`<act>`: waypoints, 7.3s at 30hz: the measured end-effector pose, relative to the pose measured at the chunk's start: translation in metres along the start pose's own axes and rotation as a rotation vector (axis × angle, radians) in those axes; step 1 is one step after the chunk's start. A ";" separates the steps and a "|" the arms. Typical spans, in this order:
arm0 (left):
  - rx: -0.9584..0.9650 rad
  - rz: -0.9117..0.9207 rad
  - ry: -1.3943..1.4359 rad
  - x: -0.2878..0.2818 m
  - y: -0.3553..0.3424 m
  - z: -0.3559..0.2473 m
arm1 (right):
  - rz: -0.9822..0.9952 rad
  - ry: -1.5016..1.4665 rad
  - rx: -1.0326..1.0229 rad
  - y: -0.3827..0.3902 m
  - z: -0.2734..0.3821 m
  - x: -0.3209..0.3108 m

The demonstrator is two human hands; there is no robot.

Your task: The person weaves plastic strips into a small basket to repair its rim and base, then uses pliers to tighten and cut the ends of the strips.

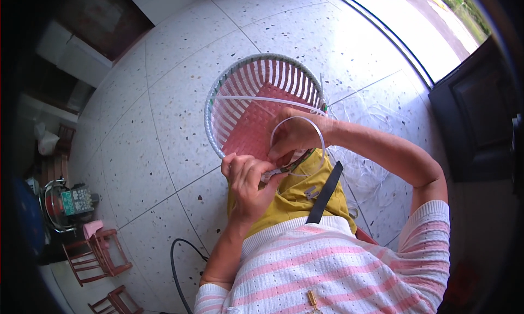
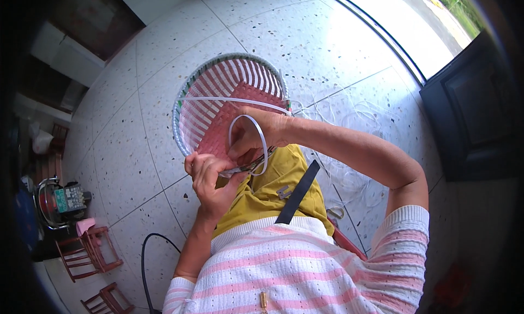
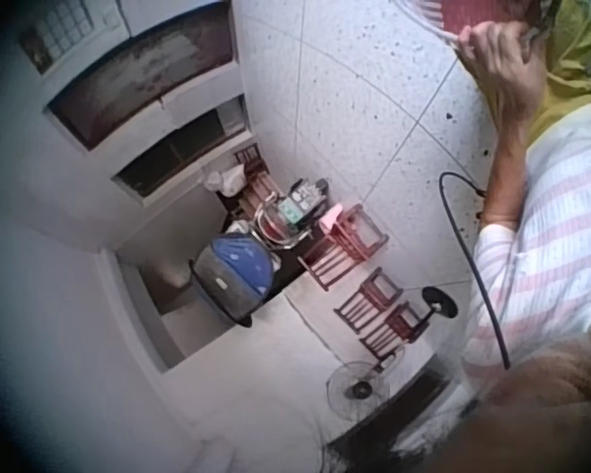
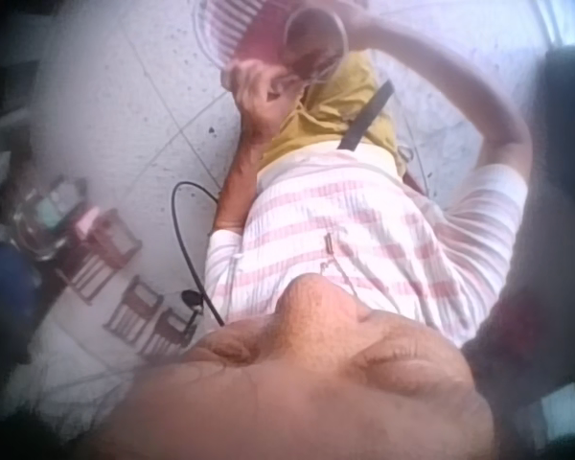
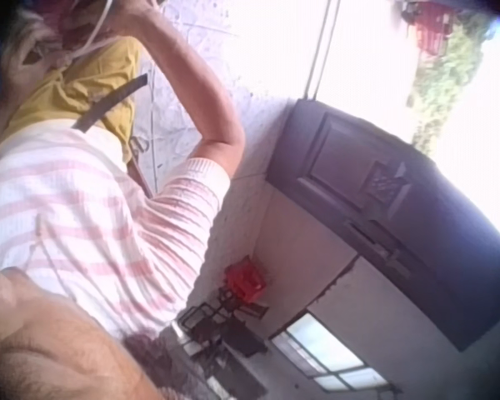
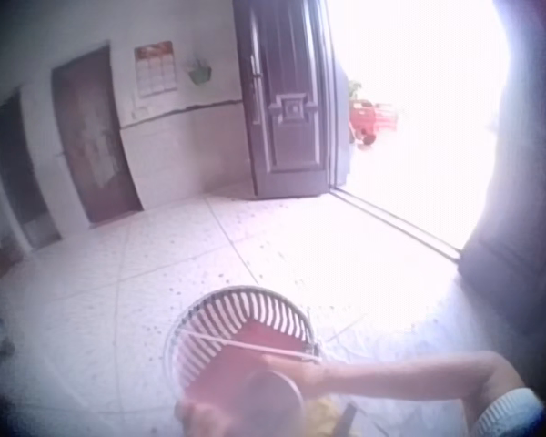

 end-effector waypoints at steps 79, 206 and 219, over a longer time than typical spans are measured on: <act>-0.072 0.085 0.105 0.003 -0.013 0.022 | 0.215 0.032 -0.012 -0.003 0.012 0.011; -0.116 0.153 0.142 0.001 -0.041 0.044 | -1.067 0.936 -0.828 0.077 0.072 -0.161; -0.115 0.174 0.138 0.004 -0.037 0.043 | -0.597 1.353 -1.162 0.045 0.081 -0.023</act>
Point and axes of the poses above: each hand's wrist, its own y-axis away from the middle knuckle, its own x-axis out of the palm, z = x × y, the point moved 9 cm from there along -y, towards the middle knuckle, and after that the axes turned 13 degrees about -z, right-handed, at the moved point
